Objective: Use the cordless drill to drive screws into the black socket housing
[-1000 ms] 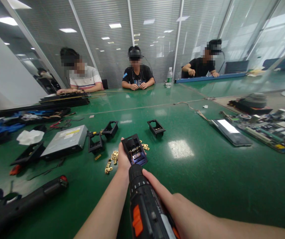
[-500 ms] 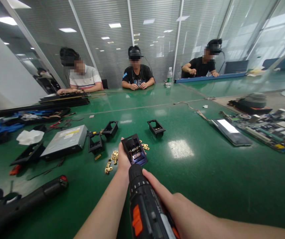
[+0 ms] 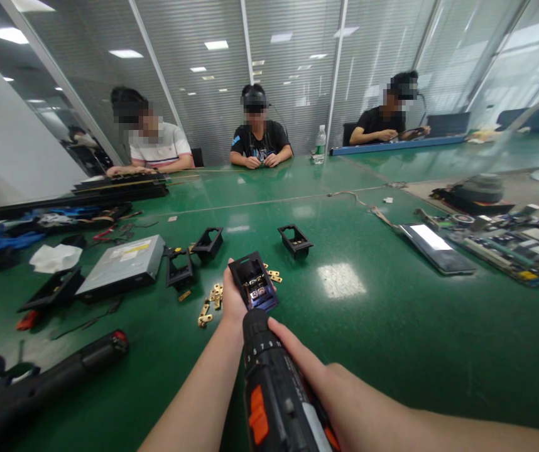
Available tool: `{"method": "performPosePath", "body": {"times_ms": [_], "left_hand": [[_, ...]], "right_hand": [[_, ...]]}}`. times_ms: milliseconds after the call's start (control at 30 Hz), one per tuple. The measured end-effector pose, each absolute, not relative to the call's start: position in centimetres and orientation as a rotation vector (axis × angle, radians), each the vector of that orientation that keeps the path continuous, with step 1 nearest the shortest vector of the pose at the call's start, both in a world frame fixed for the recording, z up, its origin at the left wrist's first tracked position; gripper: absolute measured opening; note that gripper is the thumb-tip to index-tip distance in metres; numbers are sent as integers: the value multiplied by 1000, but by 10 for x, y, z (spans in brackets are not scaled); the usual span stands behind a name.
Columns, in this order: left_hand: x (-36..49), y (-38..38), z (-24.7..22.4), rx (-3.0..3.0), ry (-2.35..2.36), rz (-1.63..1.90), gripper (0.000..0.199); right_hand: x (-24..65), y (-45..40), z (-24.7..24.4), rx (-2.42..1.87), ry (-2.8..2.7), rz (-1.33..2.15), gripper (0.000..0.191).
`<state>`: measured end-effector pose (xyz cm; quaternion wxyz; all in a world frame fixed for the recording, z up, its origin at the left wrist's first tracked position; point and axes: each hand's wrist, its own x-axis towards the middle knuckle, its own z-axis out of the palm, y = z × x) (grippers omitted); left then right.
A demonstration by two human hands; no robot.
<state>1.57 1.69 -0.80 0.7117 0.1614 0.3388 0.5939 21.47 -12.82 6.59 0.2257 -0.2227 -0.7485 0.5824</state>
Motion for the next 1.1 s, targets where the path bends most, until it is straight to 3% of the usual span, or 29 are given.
{"method": "performPosePath", "body": {"times_ms": [1100], "left_hand": [[17,17,-7,366,749,1306,61]], "right_hand": [[215,-128,66,-588,-2079,1596,33]]}}
